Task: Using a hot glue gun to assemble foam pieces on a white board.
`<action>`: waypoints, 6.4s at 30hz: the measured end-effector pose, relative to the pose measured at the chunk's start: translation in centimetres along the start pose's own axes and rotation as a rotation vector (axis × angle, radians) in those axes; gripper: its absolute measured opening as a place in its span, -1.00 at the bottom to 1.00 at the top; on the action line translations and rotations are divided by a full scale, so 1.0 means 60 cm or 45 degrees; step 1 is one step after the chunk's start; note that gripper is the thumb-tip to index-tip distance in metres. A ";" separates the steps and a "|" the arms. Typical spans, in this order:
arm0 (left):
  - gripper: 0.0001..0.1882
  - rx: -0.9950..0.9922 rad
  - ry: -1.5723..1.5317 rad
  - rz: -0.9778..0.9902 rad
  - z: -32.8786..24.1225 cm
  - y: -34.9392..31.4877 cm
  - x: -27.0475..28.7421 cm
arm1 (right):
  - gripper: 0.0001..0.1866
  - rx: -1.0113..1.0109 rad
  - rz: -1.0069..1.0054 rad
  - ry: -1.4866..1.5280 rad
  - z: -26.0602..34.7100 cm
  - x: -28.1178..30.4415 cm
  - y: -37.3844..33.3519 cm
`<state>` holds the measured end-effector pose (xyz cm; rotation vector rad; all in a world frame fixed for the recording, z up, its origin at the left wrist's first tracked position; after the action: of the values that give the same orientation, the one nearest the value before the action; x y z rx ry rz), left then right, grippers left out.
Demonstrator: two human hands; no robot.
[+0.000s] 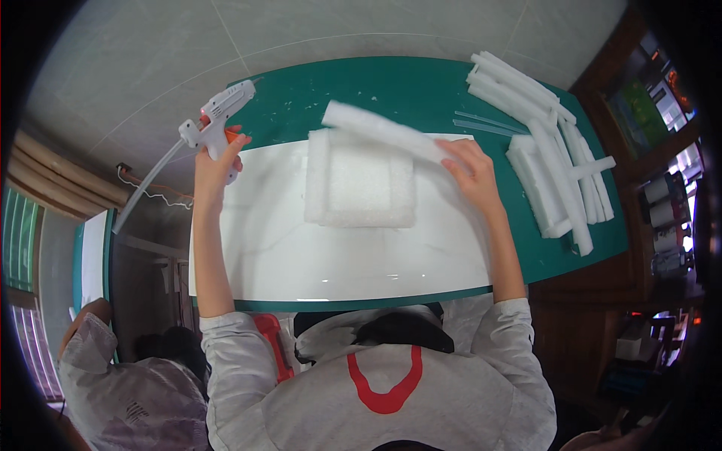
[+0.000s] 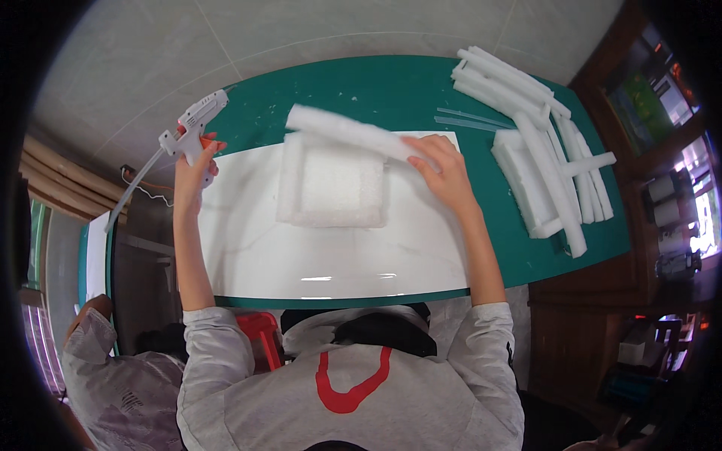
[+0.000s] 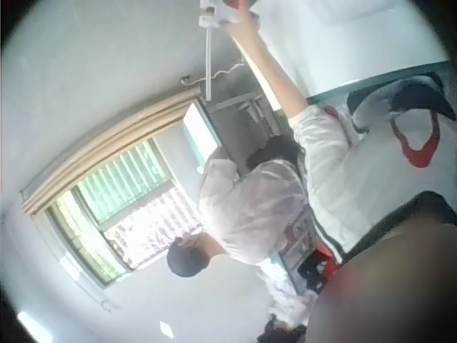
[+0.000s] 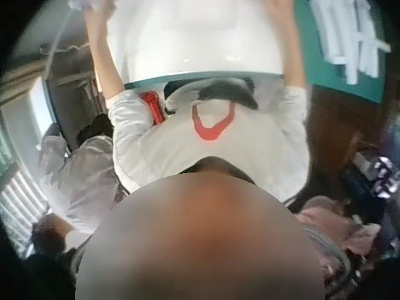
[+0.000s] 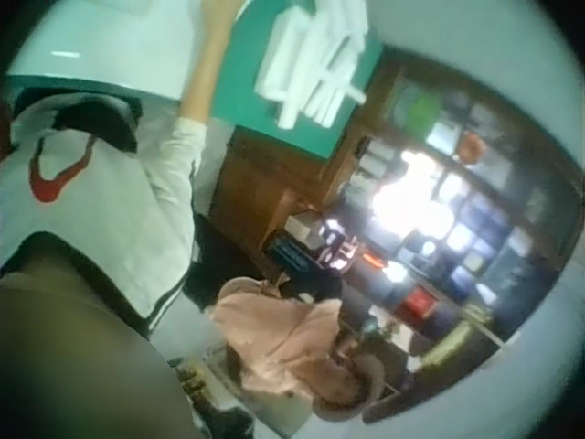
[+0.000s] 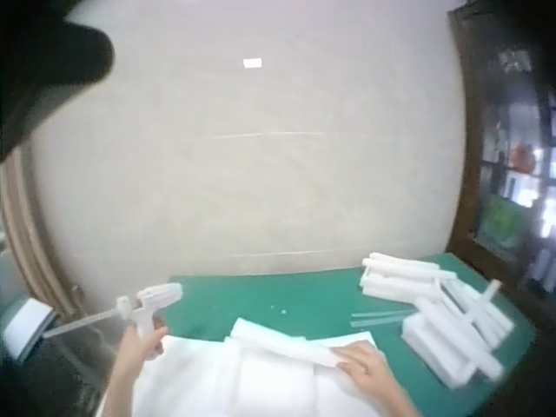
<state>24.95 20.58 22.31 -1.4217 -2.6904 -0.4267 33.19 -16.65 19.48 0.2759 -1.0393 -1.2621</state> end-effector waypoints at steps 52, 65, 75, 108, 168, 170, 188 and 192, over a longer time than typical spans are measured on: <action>-0.47 -0.006 0.407 0.012 0.096 -0.035 -0.102 | -0.60 0.199 0.232 -0.327 0.058 -0.099 -0.012; -0.41 0.085 0.358 0.030 0.106 -0.039 -0.116 | -0.69 0.202 0.189 -0.276 0.059 -0.093 -0.012; -0.35 0.048 0.227 0.032 0.140 -0.030 -0.117 | -0.78 0.070 0.207 -0.046 0.034 -0.082 -0.010; -0.13 0.260 0.275 0.049 0.139 -0.040 -0.120 | -0.73 0.193 0.235 -0.226 0.056 -0.070 -0.011; -0.46 0.288 -0.204 0.010 0.118 -0.050 -0.106 | -0.53 -1.671 -0.119 1.556 -0.009 -0.126 -0.139; -0.44 0.281 -0.229 -0.031 0.121 -0.043 -0.092 | -0.52 -1.697 -0.166 1.623 -0.019 -0.120 -0.128; -0.48 0.242 -0.298 -0.173 0.108 -0.035 -0.058 | -0.45 -1.555 -0.699 1.575 -0.378 -0.128 0.088; -0.48 0.276 -0.258 -0.155 0.110 -0.034 -0.060 | -0.41 -1.571 -0.802 1.418 -0.402 -0.128 0.101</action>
<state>25.77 18.42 14.86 -1.3102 -2.8836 0.0061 55.91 -16.38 6.80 0.2672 0.8793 -1.7164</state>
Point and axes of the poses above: each hand's wrist, its own y-axis towards the middle knuckle, its own x-axis out of the back of the hand, z = x × y, the point moved 7 cm from there along y, towards the middle knuckle, and after that the axes turned 5 degrees about -z, right-handed, at the moved point
